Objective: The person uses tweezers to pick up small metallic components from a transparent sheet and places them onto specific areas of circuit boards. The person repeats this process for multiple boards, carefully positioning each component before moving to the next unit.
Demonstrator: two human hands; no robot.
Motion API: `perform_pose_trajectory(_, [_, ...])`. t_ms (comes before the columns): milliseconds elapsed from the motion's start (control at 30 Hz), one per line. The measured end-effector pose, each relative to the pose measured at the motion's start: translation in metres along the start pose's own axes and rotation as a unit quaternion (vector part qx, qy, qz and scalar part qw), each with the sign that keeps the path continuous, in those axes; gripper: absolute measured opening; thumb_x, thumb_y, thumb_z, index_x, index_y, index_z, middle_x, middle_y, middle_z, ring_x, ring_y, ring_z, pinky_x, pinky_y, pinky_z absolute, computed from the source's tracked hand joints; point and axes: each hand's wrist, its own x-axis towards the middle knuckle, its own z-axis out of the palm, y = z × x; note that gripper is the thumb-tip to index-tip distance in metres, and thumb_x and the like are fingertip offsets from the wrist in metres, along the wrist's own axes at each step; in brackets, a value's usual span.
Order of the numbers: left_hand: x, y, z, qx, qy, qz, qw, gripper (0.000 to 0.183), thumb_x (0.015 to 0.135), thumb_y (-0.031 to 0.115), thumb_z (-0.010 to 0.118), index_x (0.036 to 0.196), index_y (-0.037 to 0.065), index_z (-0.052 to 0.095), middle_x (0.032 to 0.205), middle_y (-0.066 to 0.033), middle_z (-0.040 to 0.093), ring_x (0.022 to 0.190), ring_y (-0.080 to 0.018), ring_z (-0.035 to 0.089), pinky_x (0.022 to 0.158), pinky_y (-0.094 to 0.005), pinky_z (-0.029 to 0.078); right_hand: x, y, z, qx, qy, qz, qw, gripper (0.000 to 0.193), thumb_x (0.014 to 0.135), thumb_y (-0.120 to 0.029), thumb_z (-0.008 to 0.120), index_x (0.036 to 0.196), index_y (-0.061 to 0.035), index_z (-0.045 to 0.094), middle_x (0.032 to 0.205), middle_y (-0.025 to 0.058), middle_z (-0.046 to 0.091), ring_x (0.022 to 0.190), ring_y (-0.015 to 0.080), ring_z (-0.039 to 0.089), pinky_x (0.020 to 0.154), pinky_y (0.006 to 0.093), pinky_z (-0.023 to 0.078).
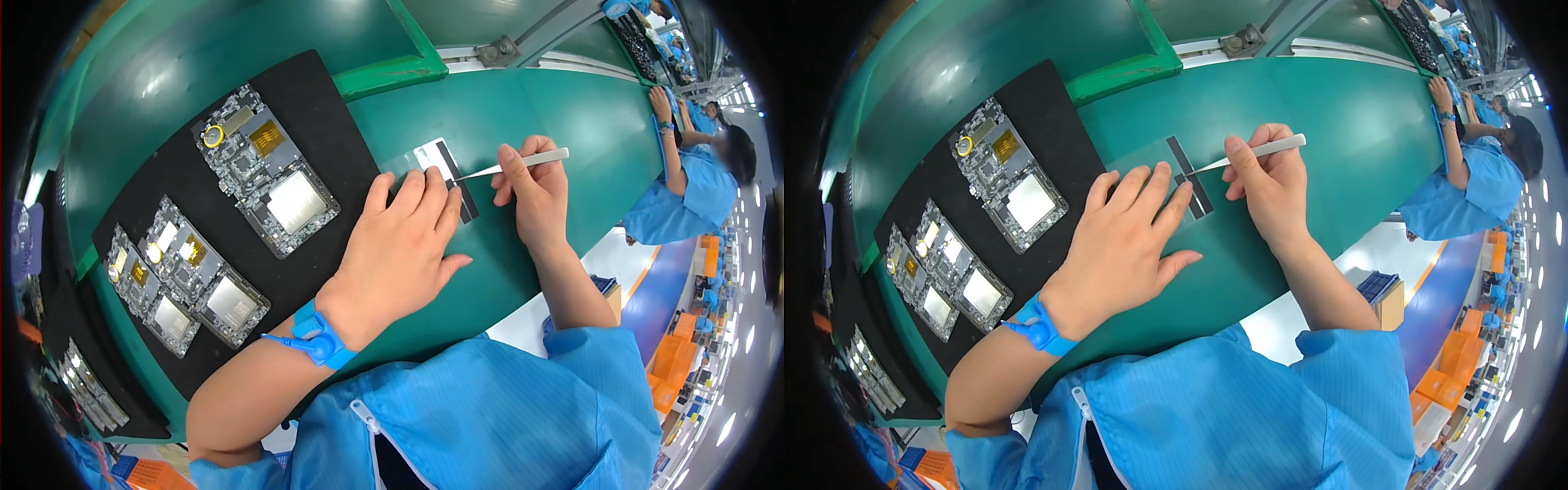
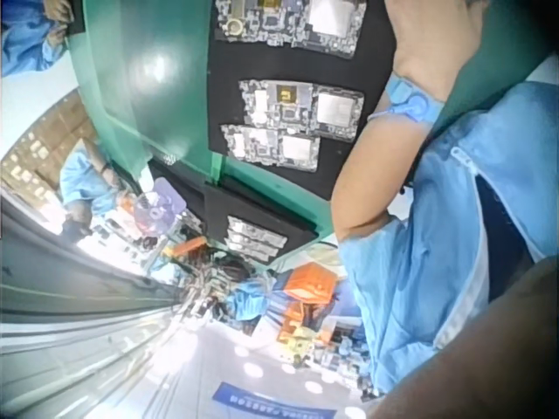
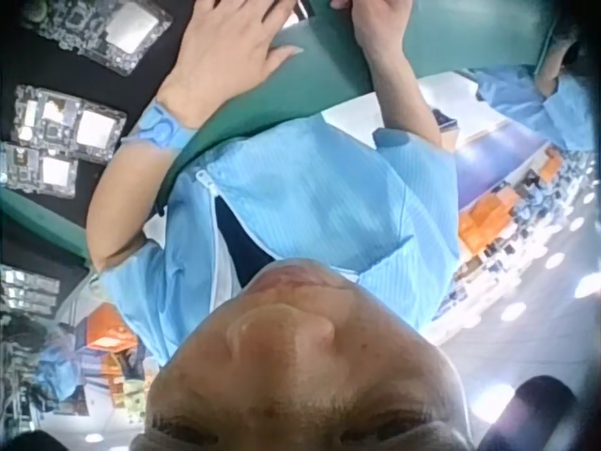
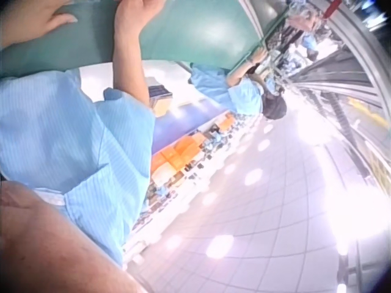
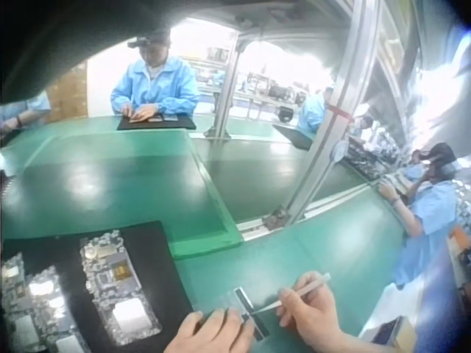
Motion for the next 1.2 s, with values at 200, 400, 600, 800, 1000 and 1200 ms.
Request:
perform_pose_trajectory(200, [0.001, 0.002, 0.003, 0.009, 0.006, 0.004, 1.000, 0.067, 0.073, 0.045, 0.071, 0.123, 0.002, 0.056, 0.125, -0.0194, 0.051, 0.117, -0.0311, 0.046, 0.101, -0.0476, 0.034, 0.002, -0.001, 0.003, -0.006, 0.002, 0.003, 1.000, 0.020, 0.092, -0.015, 0.062, 0.093, -0.0080, 0.043, 0.068, 0.0050, 0.057, 0.049, 0.0075, 0.052, 0.045, 0.0176, 0.040])
perform_pose_trajectory(400, [-0.005, 0.004, 0.004, -0.003, 0.026, -0.015, 1.000, 0.069, 0.076, 0.050, 0.065, 0.123, 0.001, 0.056, 0.126, -0.0227, 0.050, 0.120, -0.0334, 0.044, 0.105, -0.0488, 0.029, -0.002, -0.008, 0.006, 0.126, 0.002, -0.099, 0.987, 0.017, 0.093, -0.011, 0.058, 0.089, -0.0093, 0.042, 0.070, 0.0048, 0.057, 0.049, 0.0088, 0.052, 0.044, 0.0188, 0.041])
perform_pose_trajectory(600, [-0.088, 0.030, -0.056, 0.071, 0.031, -0.061, 0.995, 0.065, 0.073, 0.039, 0.069, 0.119, -0.005, 0.056, 0.122, -0.0224, 0.052, 0.114, -0.0344, 0.049, 0.095, -0.0425, 0.040, -0.017, -0.042, 0.096, 0.179, -0.150, 0.025, 0.972, 0.018, 0.094, -0.015, 0.058, 0.084, -0.0098, 0.043, 0.066, 0.0070, 0.059, 0.044, 0.0097, 0.051, 0.041, 0.0198, 0.041])
perform_pose_trajectory(800, [-0.171, 0.004, -0.081, 0.128, 0.085, -0.296, 0.943, 0.061, 0.072, 0.026, 0.073, 0.120, -0.007, 0.054, 0.119, -0.0241, 0.052, 0.109, -0.0384, 0.052, 0.090, -0.0457, 0.043, -0.041, -0.044, 0.196, 0.121, -0.283, 0.093, 0.947, 0.024, 0.092, -0.019, 0.062, 0.094, -0.0074, 0.040, 0.066, 0.0082, 0.062, 0.047, 0.0107, 0.058, 0.041, 0.0197, 0.043])
perform_pose_trajectory(1000, [-0.190, -0.003, -0.072, 0.106, 0.099, -0.289, 0.946, 0.061, 0.076, 0.033, 0.070, 0.122, -0.005, 0.055, 0.120, -0.0259, 0.051, 0.111, -0.0404, 0.052, 0.091, -0.0478, 0.044, -0.055, -0.038, 0.220, 0.070, -0.306, 0.088, 0.945, 0.027, 0.093, -0.019, 0.062, 0.098, -0.0066, 0.038, 0.067, 0.0076, 0.062, 0.050, 0.0113, 0.061, 0.044, 0.0195, 0.046])
perform_pose_trajectory(1200, [-0.195, -0.009, -0.064, 0.126, 0.112, -0.268, 0.949, 0.060, 0.077, 0.036, 0.069, 0.120, -0.004, 0.058, 0.119, -0.0259, 0.053, 0.110, -0.0404, 0.053, 0.091, -0.0477, 0.046, -0.058, -0.033, 0.223, 0.054, -0.308, 0.068, 0.948, 0.027, 0.093, -0.018, 0.061, 0.098, -0.0067, 0.038, 0.067, 0.0071, 0.062, 0.050, 0.0108, 0.061, 0.045, 0.0190, 0.046])
